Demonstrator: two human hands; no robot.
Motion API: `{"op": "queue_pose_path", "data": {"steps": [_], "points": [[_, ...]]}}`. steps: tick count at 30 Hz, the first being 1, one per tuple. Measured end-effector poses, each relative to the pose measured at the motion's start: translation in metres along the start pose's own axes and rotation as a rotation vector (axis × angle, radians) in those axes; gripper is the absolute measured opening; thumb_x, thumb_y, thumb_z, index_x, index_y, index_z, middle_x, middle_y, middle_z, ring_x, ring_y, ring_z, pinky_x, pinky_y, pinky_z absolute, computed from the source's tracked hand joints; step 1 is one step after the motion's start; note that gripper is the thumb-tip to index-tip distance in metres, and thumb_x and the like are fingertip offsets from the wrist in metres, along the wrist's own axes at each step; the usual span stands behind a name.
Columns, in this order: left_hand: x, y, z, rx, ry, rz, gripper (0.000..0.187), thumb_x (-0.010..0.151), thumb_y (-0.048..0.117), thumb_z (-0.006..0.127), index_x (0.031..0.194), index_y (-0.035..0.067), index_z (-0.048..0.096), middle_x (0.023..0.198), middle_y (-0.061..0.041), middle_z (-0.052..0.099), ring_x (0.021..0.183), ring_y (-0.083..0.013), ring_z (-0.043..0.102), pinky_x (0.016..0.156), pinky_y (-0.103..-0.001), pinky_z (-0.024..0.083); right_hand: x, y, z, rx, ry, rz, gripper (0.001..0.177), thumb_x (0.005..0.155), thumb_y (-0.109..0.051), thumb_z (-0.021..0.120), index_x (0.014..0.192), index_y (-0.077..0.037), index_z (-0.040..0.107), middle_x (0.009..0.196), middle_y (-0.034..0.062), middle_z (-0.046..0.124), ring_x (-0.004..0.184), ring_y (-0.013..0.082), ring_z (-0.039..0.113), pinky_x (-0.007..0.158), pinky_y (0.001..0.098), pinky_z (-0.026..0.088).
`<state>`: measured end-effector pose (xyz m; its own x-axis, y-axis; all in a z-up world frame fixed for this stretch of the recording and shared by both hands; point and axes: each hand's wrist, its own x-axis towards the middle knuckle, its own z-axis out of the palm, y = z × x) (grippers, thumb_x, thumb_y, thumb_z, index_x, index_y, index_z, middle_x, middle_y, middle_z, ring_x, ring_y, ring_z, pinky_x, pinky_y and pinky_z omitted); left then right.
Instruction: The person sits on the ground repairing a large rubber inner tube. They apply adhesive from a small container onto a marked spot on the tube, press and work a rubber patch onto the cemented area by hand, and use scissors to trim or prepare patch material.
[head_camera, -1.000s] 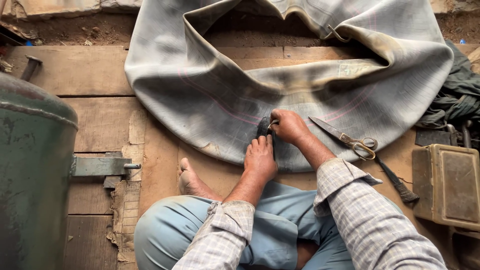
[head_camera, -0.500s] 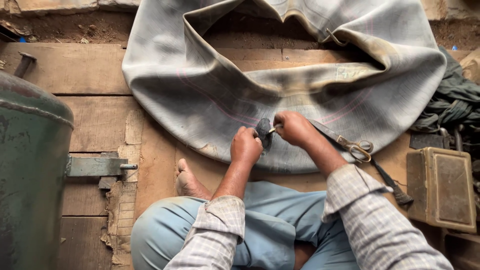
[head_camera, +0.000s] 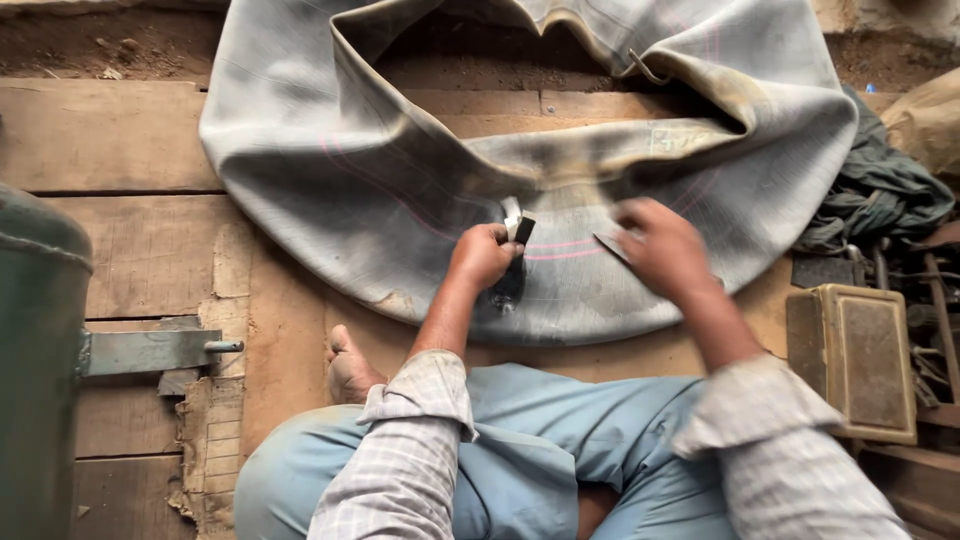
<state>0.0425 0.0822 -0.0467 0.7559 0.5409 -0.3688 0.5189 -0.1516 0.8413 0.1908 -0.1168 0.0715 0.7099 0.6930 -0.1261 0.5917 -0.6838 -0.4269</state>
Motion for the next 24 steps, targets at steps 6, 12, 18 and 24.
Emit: {"op": "queue_pose_path", "data": {"steps": [6, 12, 18, 24], "points": [[0.005, 0.007, -0.004, 0.055, -0.035, -0.036, 0.026, 0.080, 0.025, 0.083, 0.094, 0.004, 0.077, 0.086, -0.013, 0.078, 0.079, -0.0232, 0.074, 0.074, -0.040, 0.056, -0.039, 0.153, 0.019, -0.319, -0.264, 0.231, 0.051, 0.079, -0.027, 0.084, 0.127, -0.015, 0.072, 0.122, 0.0123, 0.069, 0.117, 0.0308, 0.066, 0.101, 0.0433, 0.052], [0.010, -0.002, 0.003, 0.069, 0.002, 0.064, 0.029, 0.080, 0.028, 0.084, 0.099, 0.007, 0.078, 0.090, -0.015, 0.076, 0.083, -0.0265, 0.072, 0.077, -0.041, 0.054, -0.036, 0.107, 0.012, -0.539, -0.348, 0.339, 0.058, 0.079, -0.041, 0.088, 0.129, -0.021, 0.068, 0.139, 0.0083, 0.055, 0.133, 0.0277, 0.050, 0.104, 0.0433, 0.044], [0.003, 0.008, -0.003, 0.051, -0.001, 0.020, 0.027, 0.080, 0.027, 0.082, 0.096, 0.005, 0.078, 0.089, -0.014, 0.077, 0.082, -0.0259, 0.075, 0.078, -0.040, 0.056, -0.045, 0.117, 0.016, -0.323, -0.404, 0.536, 0.040, 0.087, -0.037, 0.080, 0.119, -0.014, 0.075, 0.109, 0.0109, 0.077, 0.097, 0.0270, 0.073, 0.085, 0.0398, 0.054], [0.005, 0.005, -0.006, 0.043, -0.005, 0.069, 0.025, 0.079, 0.026, 0.082, 0.094, 0.005, 0.077, 0.084, -0.014, 0.077, 0.077, -0.0233, 0.073, 0.075, -0.038, 0.056, -0.054, 0.171, 0.022, 1.235, -0.473, 0.681, 0.041, 0.103, -0.035, 0.060, 0.113, 0.005, 0.063, 0.093, 0.0166, 0.074, 0.085, 0.0277, 0.071, 0.077, 0.0367, 0.059]]}}
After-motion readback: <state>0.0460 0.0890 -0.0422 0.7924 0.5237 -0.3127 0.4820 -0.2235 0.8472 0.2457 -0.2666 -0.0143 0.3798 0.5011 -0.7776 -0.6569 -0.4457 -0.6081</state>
